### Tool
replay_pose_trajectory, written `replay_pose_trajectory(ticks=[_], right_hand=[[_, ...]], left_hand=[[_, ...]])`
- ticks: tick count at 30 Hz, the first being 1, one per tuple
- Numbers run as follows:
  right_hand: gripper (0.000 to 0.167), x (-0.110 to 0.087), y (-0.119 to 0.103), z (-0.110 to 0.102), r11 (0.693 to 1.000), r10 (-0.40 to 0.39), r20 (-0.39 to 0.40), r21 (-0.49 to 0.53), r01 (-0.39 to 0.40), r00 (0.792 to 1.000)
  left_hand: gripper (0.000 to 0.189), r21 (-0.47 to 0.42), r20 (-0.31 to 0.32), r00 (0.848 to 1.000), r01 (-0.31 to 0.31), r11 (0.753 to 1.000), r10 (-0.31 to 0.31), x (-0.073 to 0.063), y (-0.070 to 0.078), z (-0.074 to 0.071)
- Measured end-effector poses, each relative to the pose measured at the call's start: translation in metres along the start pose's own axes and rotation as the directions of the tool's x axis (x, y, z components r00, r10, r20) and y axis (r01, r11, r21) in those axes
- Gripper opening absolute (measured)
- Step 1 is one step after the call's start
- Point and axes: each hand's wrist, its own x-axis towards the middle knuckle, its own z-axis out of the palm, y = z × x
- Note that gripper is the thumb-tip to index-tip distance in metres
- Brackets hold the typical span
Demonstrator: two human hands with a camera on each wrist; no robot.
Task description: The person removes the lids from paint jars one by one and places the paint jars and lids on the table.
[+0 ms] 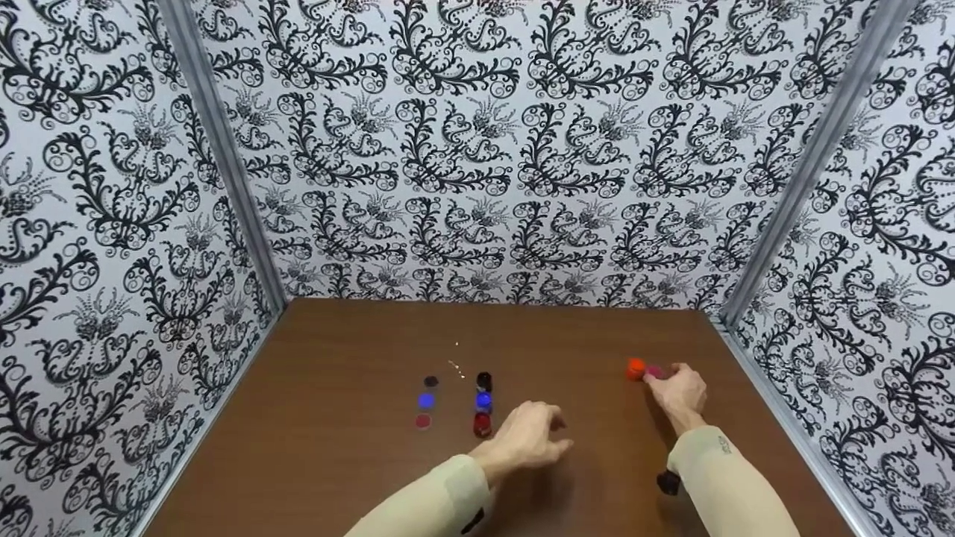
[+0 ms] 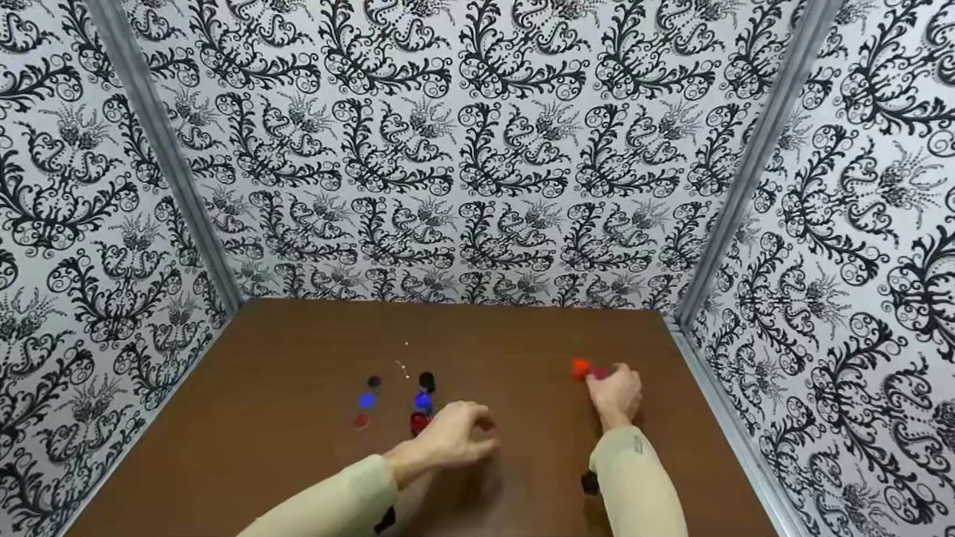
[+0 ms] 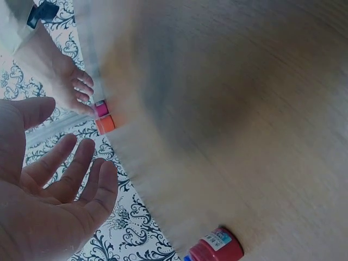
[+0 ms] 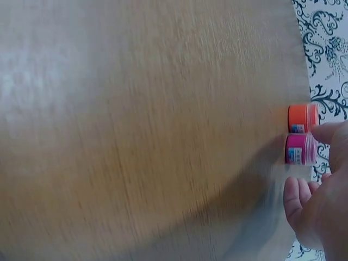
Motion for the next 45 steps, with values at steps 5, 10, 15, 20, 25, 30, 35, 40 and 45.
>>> replay_pose_trajectory(ticks=[5,10,15,20,25,30,35,40,45], right_hand=[[0.08,0.004,0.004,0.001,0.999,0.011,0.085,-0.051,-0.007,0.996],[0.076,0.007,0.004,0.004,0.998,0.005,0.12,-0.056,0.001,0.993],[0.065,0.01,0.006,0.009,0.998,-0.003,0.09,-0.065,0.009,0.996],[0.056,0.012,0.008,0.012,0.998,-0.016,0.096,-0.067,0.022,0.995],[0.056,0.013,0.008,0.011,0.993,-0.023,0.086,-0.117,0.033,0.996],[0.057,0.015,0.008,0.011,0.99,-0.022,0.097,-0.136,0.035,0.995],[0.058,0.013,0.007,0.011,0.988,-0.032,0.109,-0.148,0.048,0.993],[0.06,0.011,0.004,0.006,0.988,0.0,0.129,-0.152,0.02,0.992],[0.061,0.009,0.001,0.001,0.989,0.022,0.147,-0.145,-0.001,0.989]], left_hand=[[0.03,-0.005,0.0,1.0,-0.006,1.0,0.005,-0.003,-0.004,0.005],[0.028,-0.013,0.004,1.0,-0.007,1.0,0.007,-0.004,-0.004,0.003],[0.028,0.001,0.009,1.0,-0.015,1.0,0.015,-0.004,-0.004,0.001],[0.028,0.024,0.007,1.0,-0.015,1.0,0.015,-0.004,-0.005,0.001],[0.026,0.022,0.002,0.998,-0.069,0.997,0.069,-0.002,-0.003,0.003],[0.026,0.04,-0.008,0.996,-0.092,0.995,0.092,-0.001,0.001,0.005],[0.026,0.03,-0.004,0.997,-0.078,0.997,0.078,0.0,0.002,0.006],[0.026,0.014,0.013,0.997,-0.076,0.997,0.076,0.002,0.003,0.008],[0.025,-0.02,0.027,0.997,-0.069,0.997,0.07,0.005,0.001,0.008]])
